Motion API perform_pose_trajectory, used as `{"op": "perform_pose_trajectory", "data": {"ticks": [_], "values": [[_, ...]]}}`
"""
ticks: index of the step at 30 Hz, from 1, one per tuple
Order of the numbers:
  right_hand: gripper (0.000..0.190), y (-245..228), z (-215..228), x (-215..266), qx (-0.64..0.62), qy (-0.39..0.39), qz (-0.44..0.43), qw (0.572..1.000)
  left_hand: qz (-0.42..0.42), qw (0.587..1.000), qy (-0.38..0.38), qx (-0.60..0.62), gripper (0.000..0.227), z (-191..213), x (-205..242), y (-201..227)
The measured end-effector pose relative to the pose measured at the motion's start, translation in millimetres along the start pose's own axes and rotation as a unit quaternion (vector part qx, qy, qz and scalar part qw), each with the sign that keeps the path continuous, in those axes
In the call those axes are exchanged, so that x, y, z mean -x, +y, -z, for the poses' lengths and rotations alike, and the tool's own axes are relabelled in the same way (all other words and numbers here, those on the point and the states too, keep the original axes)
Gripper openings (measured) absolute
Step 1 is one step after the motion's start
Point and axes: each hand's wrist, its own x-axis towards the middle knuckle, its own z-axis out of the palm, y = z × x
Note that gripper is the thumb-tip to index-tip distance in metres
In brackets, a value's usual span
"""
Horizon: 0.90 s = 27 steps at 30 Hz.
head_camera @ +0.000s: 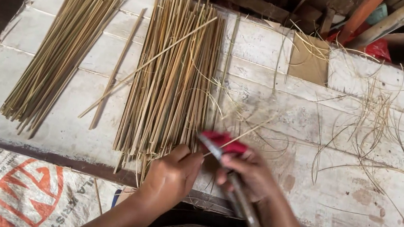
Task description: Stripping fibers or outer layers from bamboo sticks using scissors as a scraping tool.
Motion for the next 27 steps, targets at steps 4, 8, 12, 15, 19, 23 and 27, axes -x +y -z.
{"op": "perform_pose_trajectory", "data": {"ticks": [4,8,12,15,19,23,27], "values": [[0.044,-68.1,49.8,22.4,0.147,0.227,0.142,0.952,0.027,0.995,-0.035,0.089,0.011,21.6,14.8,-8.0],[0.095,-113.7,42.3,44.9,0.04,0.054,0.269,0.961,0.059,0.985,-0.036,0.155,0.013,22.8,21.7,-7.5],[0.033,-12.6,-33.1,13.8,0.077,0.244,0.173,0.951,0.089,0.977,-0.051,0.187,0.011,1.1,14.2,-3.4],[0.03,-13.2,12.3,8.3,0.116,0.011,0.047,0.992,0.096,0.973,-0.057,0.2,0.015,2.7,15.0,-2.5],[0.059,-89.8,52.2,32.4,0.093,0.115,0.209,0.967,0.135,0.949,-0.083,0.273,0.017,29.2,25.4,0.8],[0.027,-56.7,68.4,29.7,0.277,0.44,0.193,0.832,0.178,0.944,-0.1,0.259,0.026,20.5,32.9,-3.9],[0.058,3.6,-18.1,5.4,0.097,-0.021,0.029,0.995,0.168,0.949,-0.086,0.253,0.019,10.7,19.9,2.7]]}}
